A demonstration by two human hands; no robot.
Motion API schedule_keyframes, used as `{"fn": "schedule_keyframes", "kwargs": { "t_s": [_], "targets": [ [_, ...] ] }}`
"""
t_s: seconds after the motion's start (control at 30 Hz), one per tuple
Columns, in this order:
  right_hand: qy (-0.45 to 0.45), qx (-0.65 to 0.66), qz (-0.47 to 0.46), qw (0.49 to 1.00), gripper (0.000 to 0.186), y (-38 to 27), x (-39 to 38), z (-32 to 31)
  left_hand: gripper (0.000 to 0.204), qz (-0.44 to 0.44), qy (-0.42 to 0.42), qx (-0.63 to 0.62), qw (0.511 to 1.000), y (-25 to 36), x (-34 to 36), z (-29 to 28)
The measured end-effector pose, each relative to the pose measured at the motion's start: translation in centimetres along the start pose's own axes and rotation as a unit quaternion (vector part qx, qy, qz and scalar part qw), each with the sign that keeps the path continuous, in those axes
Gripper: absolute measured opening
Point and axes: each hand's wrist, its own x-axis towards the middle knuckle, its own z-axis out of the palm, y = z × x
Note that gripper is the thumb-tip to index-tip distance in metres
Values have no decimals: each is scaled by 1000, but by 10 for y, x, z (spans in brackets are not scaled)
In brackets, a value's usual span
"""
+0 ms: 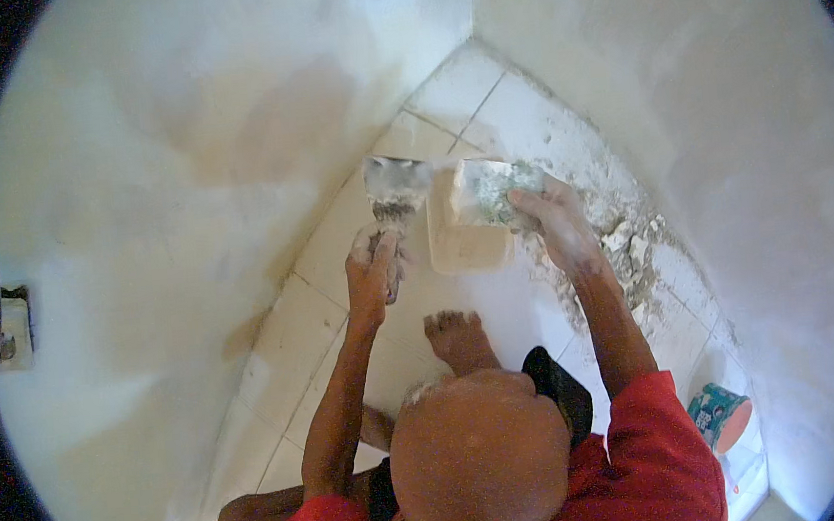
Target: The person applies putty to a wall using a putty knife, repeatedly spreading the compound across the wall surface while transferring filler between putty knives.
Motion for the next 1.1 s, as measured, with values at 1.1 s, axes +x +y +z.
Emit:
{"fn": "schedule_keyframes", "kwargs": {
  "t_s": [1.1],
  "targets": [
    [-18, 46, -129, 990, 20, -77, -63, 15, 30, 236, -25, 92, 967, 82, -50, 10]
  ]
}}
